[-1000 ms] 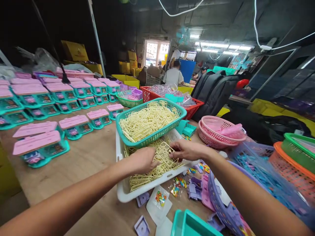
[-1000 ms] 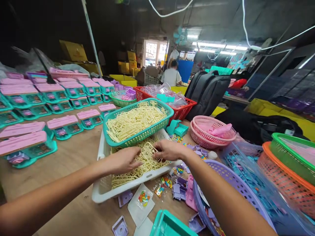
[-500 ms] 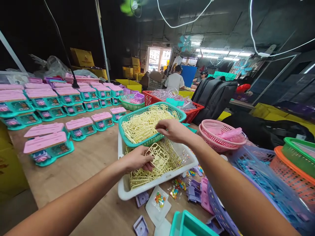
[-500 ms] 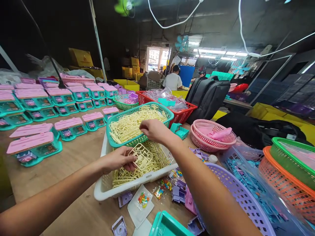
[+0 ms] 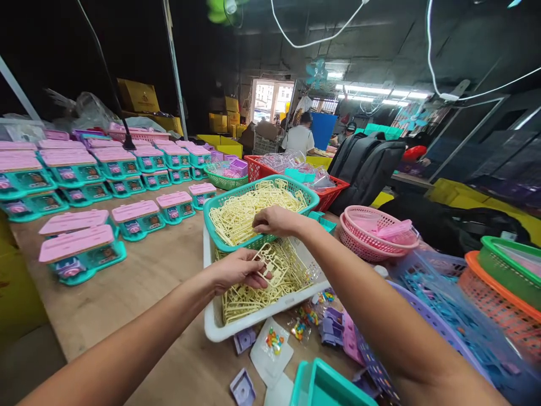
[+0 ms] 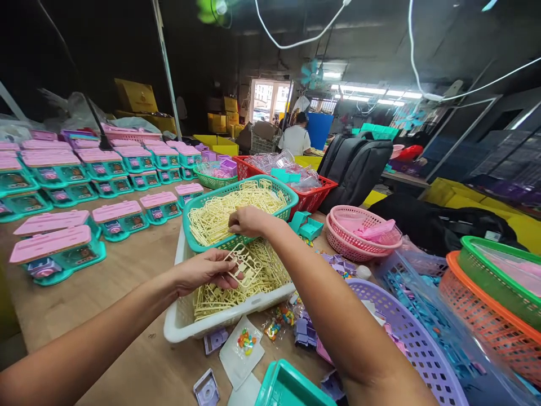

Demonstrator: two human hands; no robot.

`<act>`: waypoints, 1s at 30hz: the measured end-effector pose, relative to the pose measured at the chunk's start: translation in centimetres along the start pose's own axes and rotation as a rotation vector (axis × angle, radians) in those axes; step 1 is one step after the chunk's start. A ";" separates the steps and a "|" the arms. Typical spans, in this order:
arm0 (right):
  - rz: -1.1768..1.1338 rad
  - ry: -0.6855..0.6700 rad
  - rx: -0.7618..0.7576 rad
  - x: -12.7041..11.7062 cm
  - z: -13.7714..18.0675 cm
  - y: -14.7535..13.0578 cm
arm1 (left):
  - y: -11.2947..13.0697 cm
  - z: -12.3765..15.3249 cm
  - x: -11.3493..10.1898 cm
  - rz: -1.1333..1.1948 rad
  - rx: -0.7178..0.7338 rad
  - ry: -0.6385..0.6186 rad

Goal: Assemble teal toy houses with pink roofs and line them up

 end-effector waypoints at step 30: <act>-0.083 -0.432 -0.066 -0.1 -1.5 0.6 | -0.7 -0.3 0.0 -0.063 0.028 -0.023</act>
Point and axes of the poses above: each hand's wrist, its own z-axis away from the middle knuckle, its own x-axis out of the palm, y = z × x, the point moved 3 cm from there along -z, towards the middle knuckle, and after that the axes turned 13 degrees about x, right-handed, at the moved point
